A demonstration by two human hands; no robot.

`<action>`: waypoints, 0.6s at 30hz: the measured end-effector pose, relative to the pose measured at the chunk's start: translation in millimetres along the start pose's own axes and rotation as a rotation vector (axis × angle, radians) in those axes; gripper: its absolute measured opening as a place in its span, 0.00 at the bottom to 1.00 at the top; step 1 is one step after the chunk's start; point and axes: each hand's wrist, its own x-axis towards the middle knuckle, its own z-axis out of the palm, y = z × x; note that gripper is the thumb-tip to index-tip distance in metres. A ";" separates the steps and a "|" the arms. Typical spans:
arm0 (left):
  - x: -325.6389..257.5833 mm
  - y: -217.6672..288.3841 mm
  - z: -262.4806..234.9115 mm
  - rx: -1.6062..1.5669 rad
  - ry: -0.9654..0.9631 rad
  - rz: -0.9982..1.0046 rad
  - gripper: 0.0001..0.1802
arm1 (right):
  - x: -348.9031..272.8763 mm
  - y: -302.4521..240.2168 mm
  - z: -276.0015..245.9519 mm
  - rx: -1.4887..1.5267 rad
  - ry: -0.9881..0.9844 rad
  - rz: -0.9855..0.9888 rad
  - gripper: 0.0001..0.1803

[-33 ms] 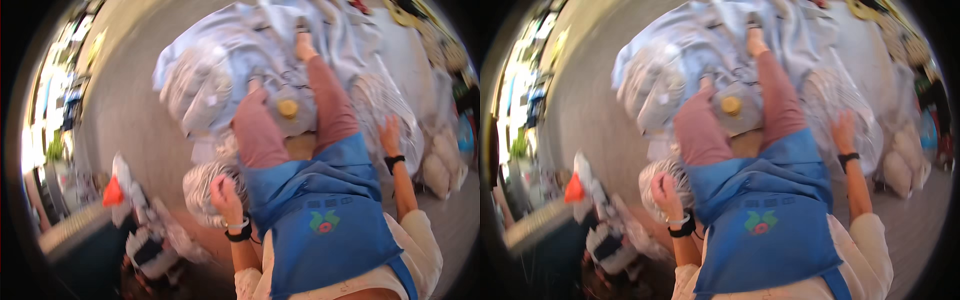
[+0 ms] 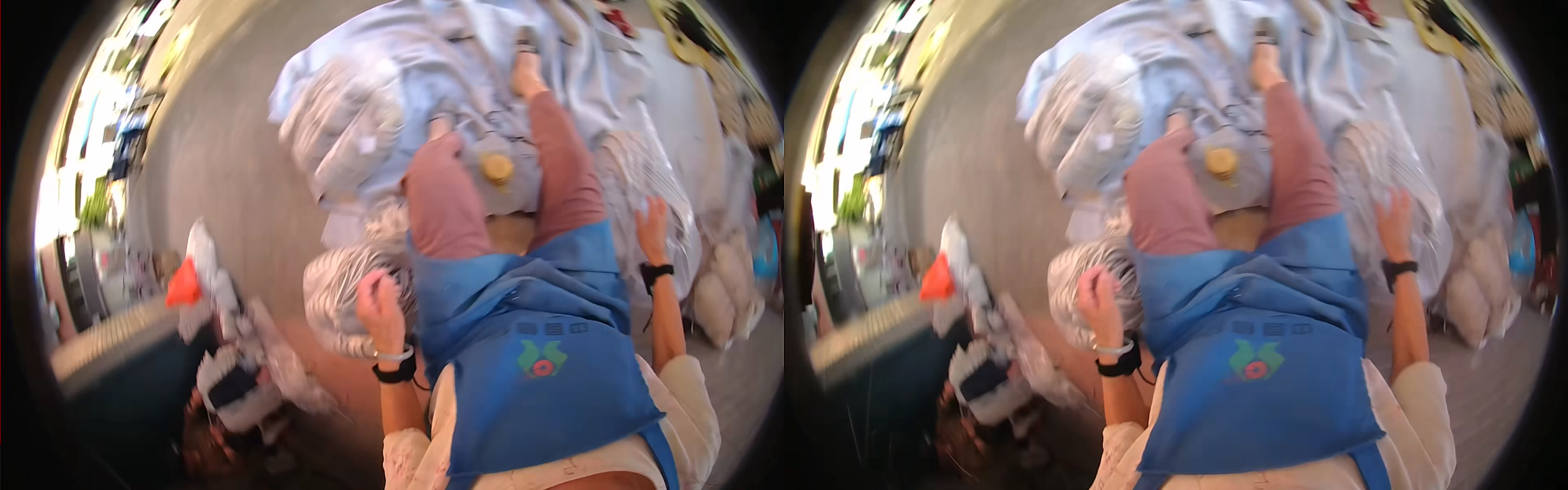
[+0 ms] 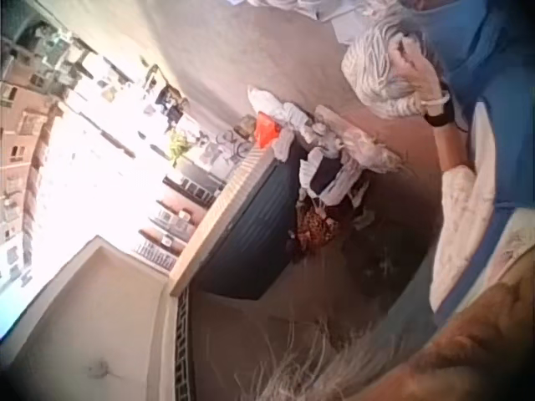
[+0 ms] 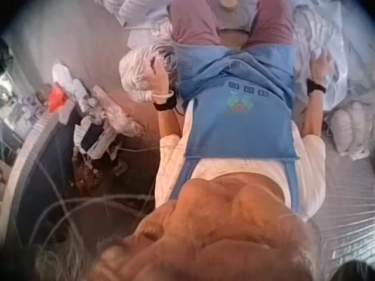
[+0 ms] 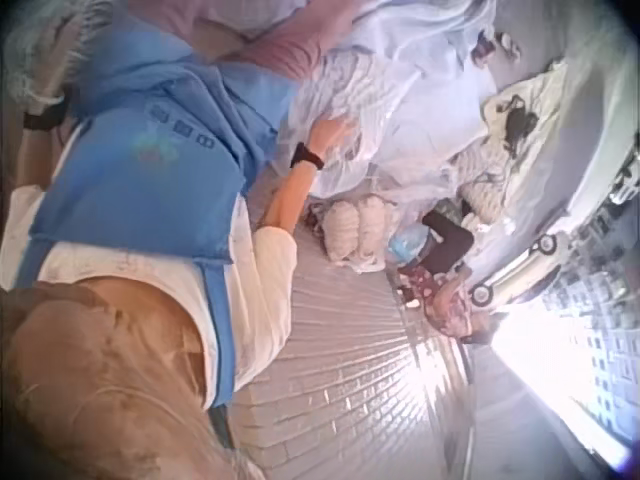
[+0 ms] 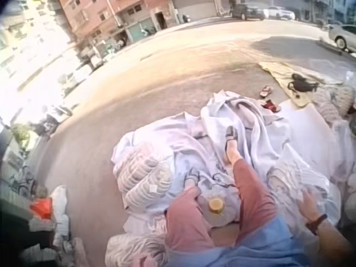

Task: The person ties a plastic bag shut, pulls a stack of shoe components from another bag, and threads a lace through the eyelets of a single shoe.

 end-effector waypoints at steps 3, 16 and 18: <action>-30.5 -70.2 -42.0 0.118 -0.029 -0.201 0.08 | 56.4 -75.6 -56.5 0.287 -0.163 0.080 0.21; -90.9 -218.8 -138.9 -0.133 0.693 -0.546 0.21 | 52.3 -351.4 -87.2 0.167 -0.738 -0.922 0.10; -71.1 -225.3 -154.2 -0.030 0.771 -0.479 0.27 | 35.9 -333.1 -60.2 0.054 -0.835 -0.991 0.09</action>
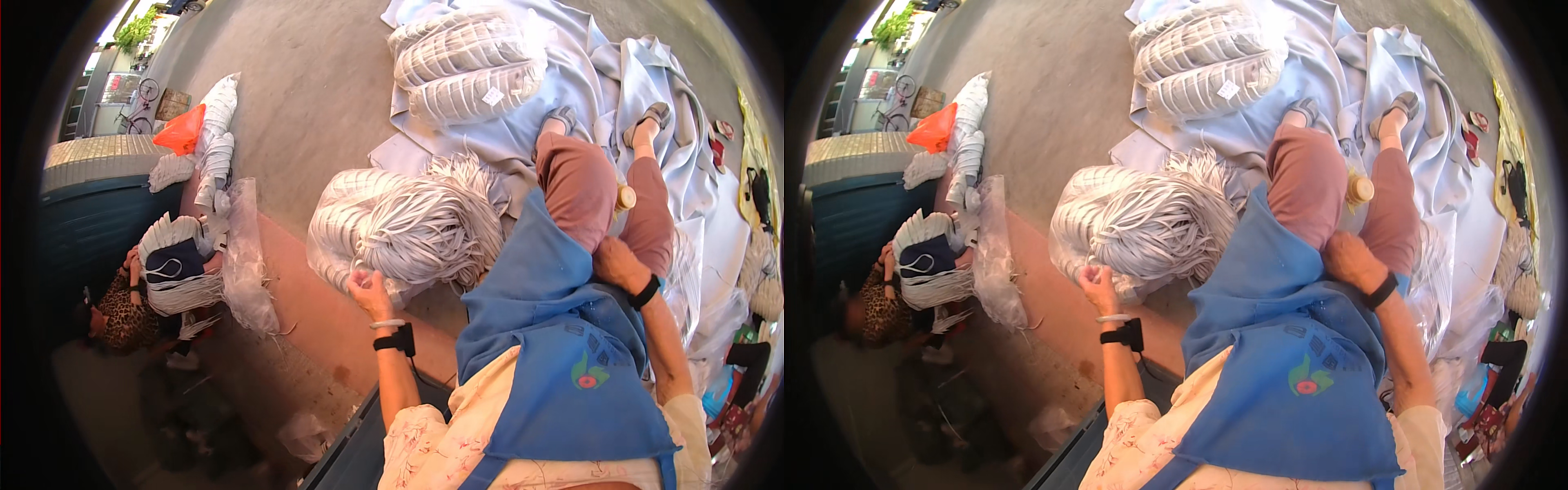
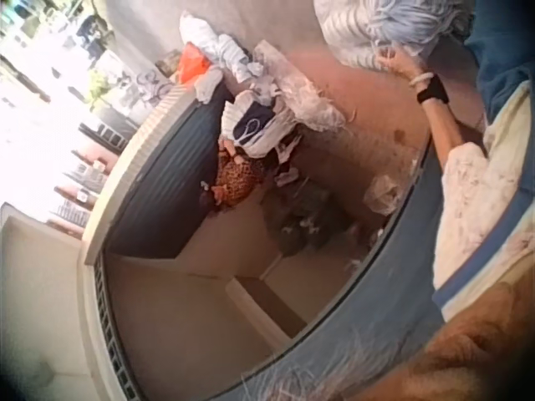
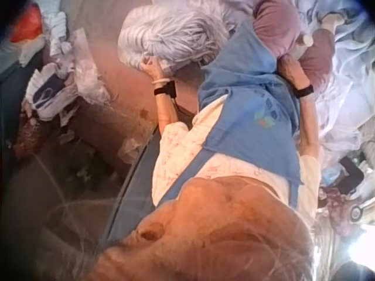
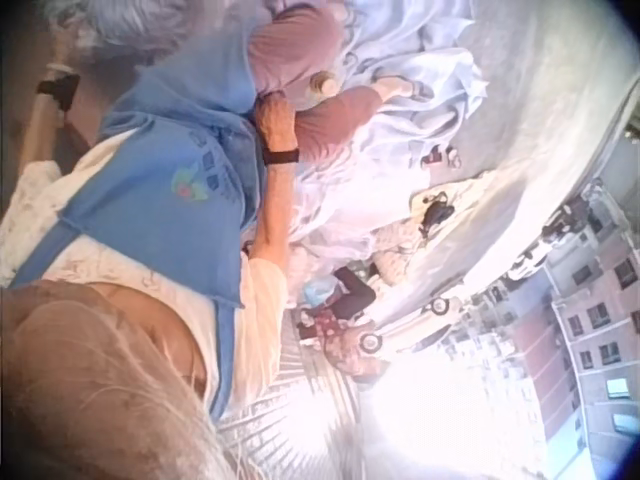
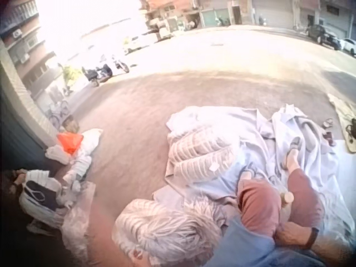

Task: The person ties a plastic bag shut, pulls a stack of shoe components from another bag, and threads a lace through the eyelets of a single shoe.

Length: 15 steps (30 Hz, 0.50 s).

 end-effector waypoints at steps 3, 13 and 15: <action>23.1 29.4 21.0 0.212 0.060 0.193 0.41 | -10.3 10.3 23.0 0.022 0.003 -0.076 0.09; 64.0 -8.7 50.4 0.281 -0.123 0.034 0.40 | 2.6 3.3 39.0 0.003 -0.018 0.040 0.08; 54.9 9.3 51.9 0.270 -0.130 0.013 0.37 | 2.8 7.0 47.1 0.025 0.021 0.011 0.08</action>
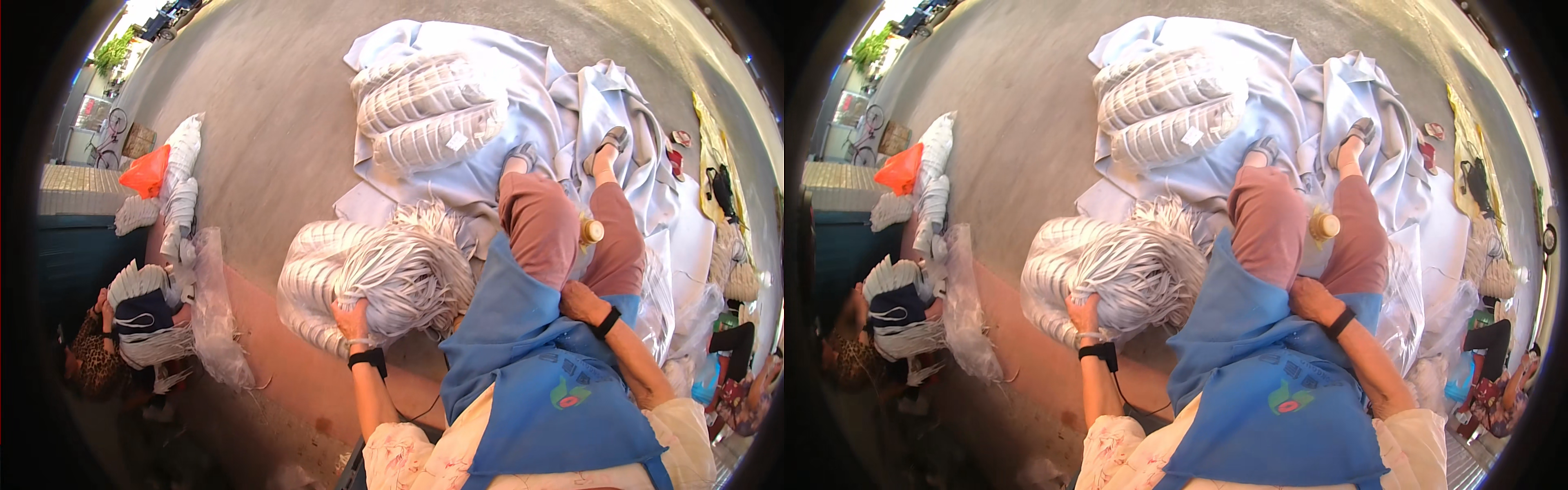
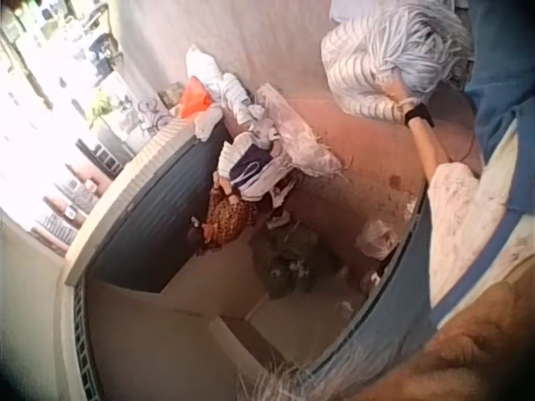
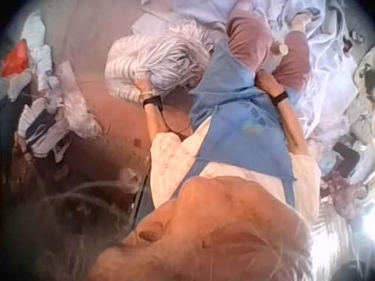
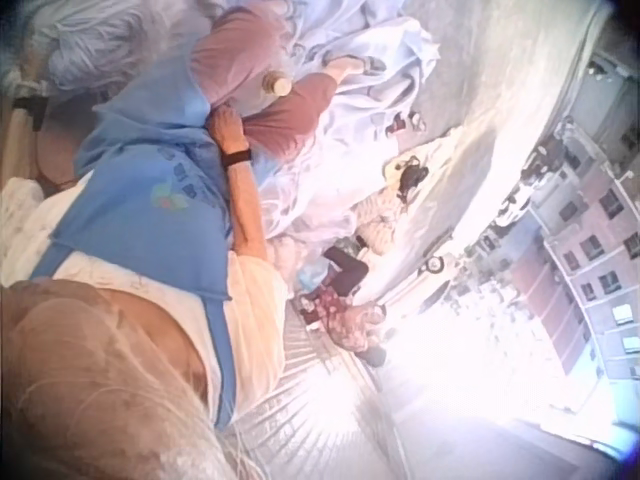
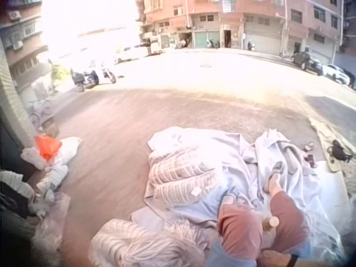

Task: The person ties a plastic bag shut, pulls a stack of shoe components from another bag, and threads a lace through the eyelets of a single shoe.

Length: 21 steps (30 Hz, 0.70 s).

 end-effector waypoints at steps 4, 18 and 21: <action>-4.9 -3.5 -7.7 -0.202 -0.015 -0.013 0.30 | 3.2 -10.0 -10.3 -0.009 0.066 -0.099 0.08; -23.9 150.6 -79.2 -1.157 -0.147 0.346 0.30 | -5.8 -2.1 -24.9 0.066 0.026 -0.064 0.08; -25.4 185.4 -103.0 -0.691 0.056 0.822 0.30 | -5.4 6.2 -18.2 0.063 0.029 -0.038 0.07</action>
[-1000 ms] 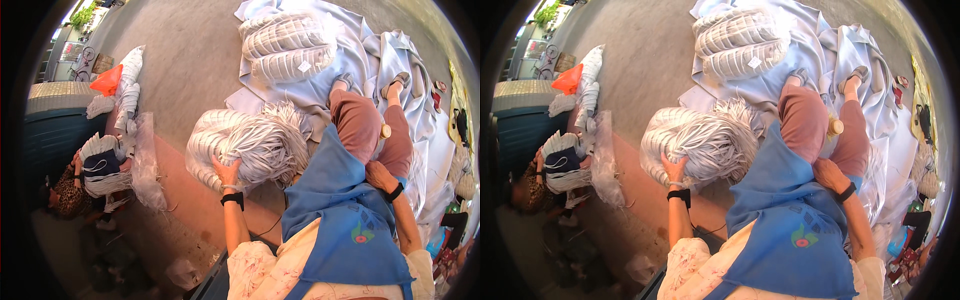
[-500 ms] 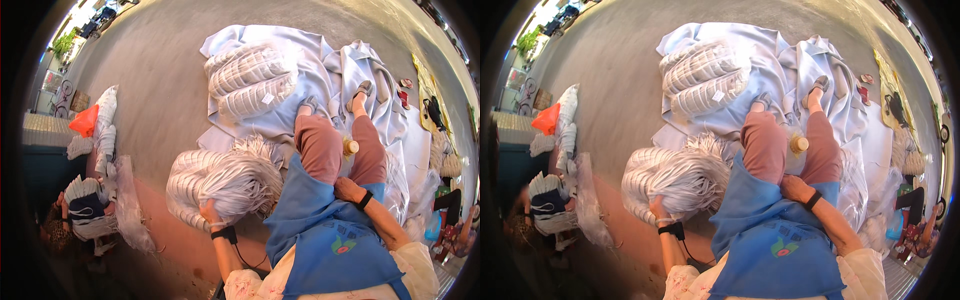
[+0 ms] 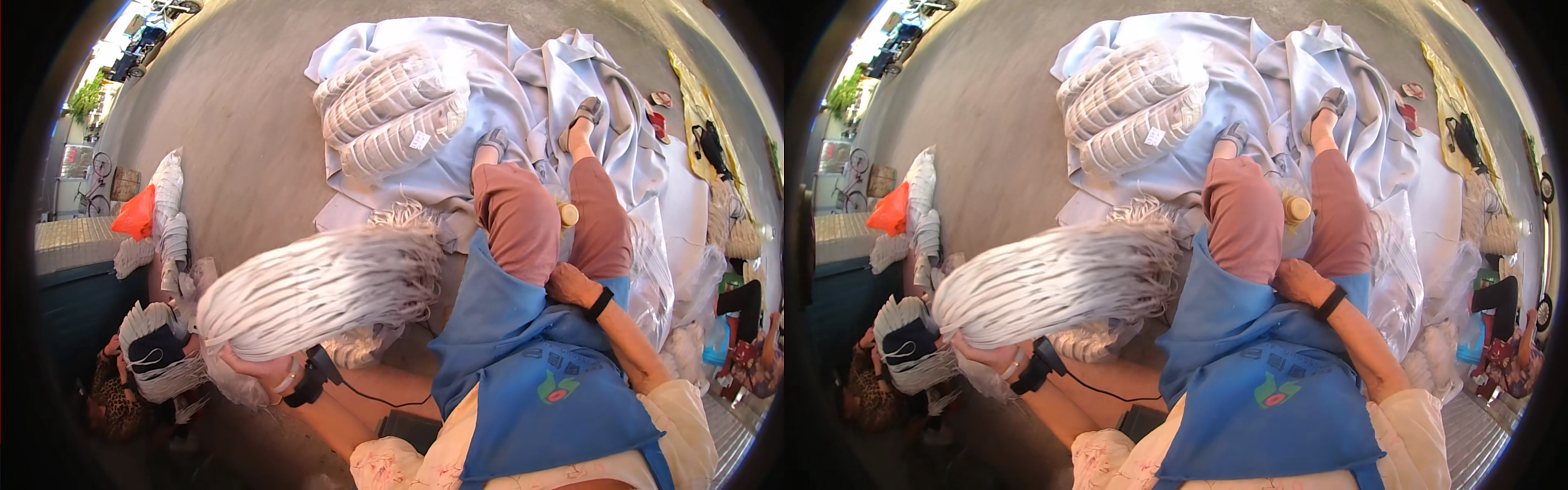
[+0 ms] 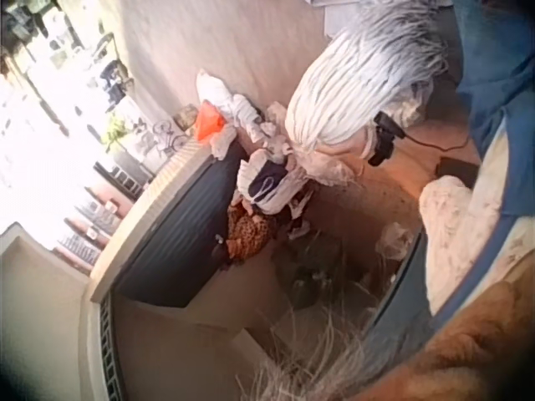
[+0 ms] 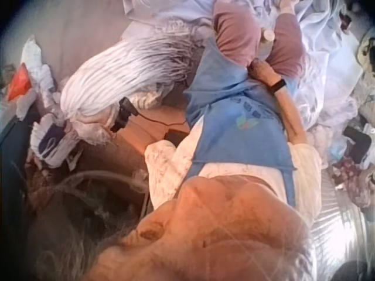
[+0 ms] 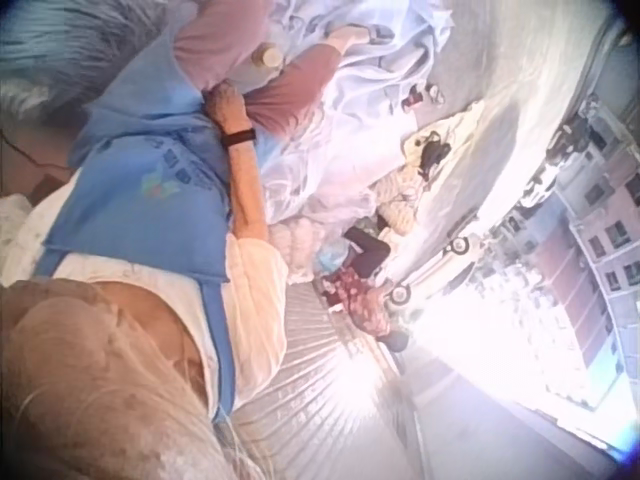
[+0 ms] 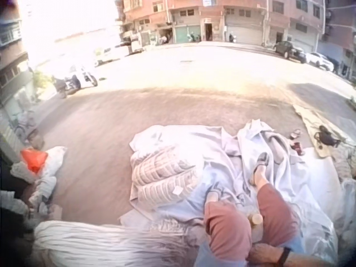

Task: The person ties a plastic bag shut, pulls a stack of shoe components from another bag, and threads a lace through the eyelets of a single shoe.

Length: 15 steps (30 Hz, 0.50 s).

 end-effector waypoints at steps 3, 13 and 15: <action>22.1 19.9 18.7 -0.576 0.334 -0.583 0.31 | 3.5 8.3 11.6 -0.044 0.008 -0.044 0.07; 55.9 37.7 94.9 -0.762 0.178 -0.435 0.28 | 2.4 9.5 -2.3 0.009 0.026 -0.075 0.07; 57.2 35.6 116.9 -0.770 0.142 -0.394 0.28 | 6.0 20.6 12.1 -0.079 0.089 -0.186 0.07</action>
